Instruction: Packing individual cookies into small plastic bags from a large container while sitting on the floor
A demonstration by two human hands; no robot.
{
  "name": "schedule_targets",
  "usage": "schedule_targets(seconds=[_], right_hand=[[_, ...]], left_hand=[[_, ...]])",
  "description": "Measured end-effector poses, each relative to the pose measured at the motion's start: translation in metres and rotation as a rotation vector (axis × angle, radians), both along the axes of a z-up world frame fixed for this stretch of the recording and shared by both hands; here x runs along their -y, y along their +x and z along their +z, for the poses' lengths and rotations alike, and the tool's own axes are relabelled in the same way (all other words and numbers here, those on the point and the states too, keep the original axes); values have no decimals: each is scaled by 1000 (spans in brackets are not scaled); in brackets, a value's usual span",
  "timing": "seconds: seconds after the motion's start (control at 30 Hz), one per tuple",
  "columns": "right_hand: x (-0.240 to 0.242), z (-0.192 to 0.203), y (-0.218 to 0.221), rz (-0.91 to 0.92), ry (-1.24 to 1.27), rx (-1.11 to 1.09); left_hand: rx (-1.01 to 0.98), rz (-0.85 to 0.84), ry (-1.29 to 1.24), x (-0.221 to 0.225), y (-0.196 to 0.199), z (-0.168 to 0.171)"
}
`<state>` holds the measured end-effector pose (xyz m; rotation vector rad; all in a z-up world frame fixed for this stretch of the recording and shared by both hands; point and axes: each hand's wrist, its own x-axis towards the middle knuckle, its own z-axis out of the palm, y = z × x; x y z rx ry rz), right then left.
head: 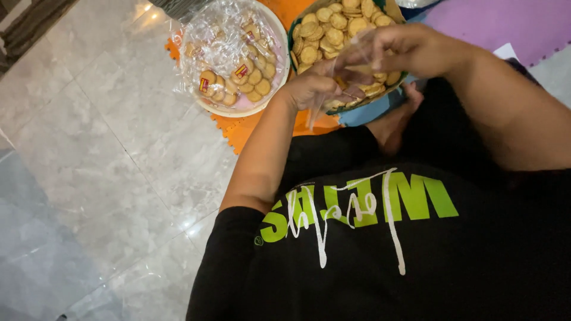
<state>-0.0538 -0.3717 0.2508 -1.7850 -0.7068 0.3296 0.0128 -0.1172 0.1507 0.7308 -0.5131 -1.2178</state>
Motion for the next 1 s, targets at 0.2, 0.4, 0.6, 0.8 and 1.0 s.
schedule_targets(seconds=[0.2, 0.4, 0.6, 0.8, 1.0], right_hand=[[46, -15, -10, -192, -144, -271], [42, -18, -6, -144, -129, -277], [32, -24, 7, -106, -207, -264], [-15, 26, 28, 70, -588, -111], [-17, 45, 63, 47, -719, -191]], left_hand=[[-1, -113, 2, 6, -2, 5], [90, -120, -116, 12, -6, 27], [-216, 58, 72, 7, -14, 41], [119, 148, -18, 11, -14, 33], [-168, 494, 72, 15, -12, -18]])
